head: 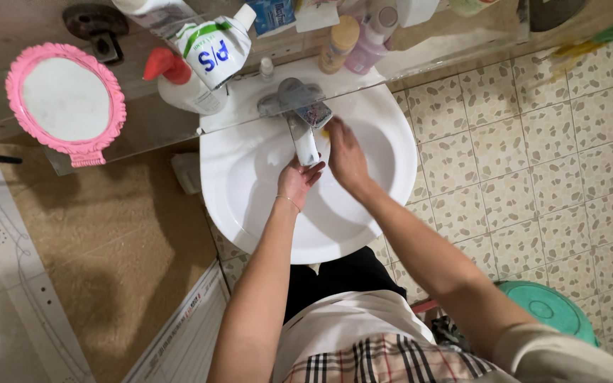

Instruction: The person scrubs a bathroom sink and faucet using a yellow sponge under running water, then rinses the sponge and wipes the sink basin. The person also wipes a small pink-framed mirror with a white cloth.

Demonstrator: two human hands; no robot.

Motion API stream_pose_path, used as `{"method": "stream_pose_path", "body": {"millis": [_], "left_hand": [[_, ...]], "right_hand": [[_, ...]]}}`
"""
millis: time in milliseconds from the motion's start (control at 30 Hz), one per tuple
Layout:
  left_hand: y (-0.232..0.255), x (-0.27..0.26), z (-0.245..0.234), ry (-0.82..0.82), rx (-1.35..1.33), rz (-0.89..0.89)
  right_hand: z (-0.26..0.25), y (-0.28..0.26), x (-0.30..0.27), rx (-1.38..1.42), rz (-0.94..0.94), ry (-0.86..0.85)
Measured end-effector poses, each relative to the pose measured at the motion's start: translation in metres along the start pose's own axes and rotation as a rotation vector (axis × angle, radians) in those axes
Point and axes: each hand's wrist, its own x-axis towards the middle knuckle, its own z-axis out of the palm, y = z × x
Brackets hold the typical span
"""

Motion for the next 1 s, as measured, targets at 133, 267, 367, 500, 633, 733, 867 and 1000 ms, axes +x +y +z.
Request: {"method": "stream_pose_path", "body": {"millis": [133, 267, 367, 500, 633, 733, 867, 1000], "left_hand": [[-0.011, 0.012, -0.014, 0.041, -0.057, -0.029], [-0.017, 0.024, -0.030, 0.033, -0.137, 0.076], [-0.023, 0.025, -0.037, 0.109, -0.207, 0.115], [-0.008, 0.023, -0.033, 0.262, -0.176, 0.179], [-0.003, 0.000, -0.016, 0.374, 0.035, 0.205], [0.007, -0.017, -0.008, 0.408, 0.325, 0.168], [0.000, -0.029, -0.018, 0.405, 0.675, 0.439], [0.001, -0.018, -0.035, 0.461, 0.853, 0.623]], "right_hand": [[0.019, -0.025, -0.023, 0.425, 0.326, 0.008], [0.050, -0.041, -0.028, 0.477, 0.571, 0.048], [0.063, -0.035, -0.032, 0.180, 0.296, 0.144], [0.079, -0.029, -0.029, 0.247, 0.307, 0.136], [0.083, -0.027, -0.037, 0.820, 0.740, -0.044], [0.081, -0.020, -0.026, 1.007, 0.848, -0.232], [0.096, -0.005, -0.028, 0.877, 0.827, -0.109], [0.129, 0.013, -0.012, 1.292, 0.813, 0.114]]}}
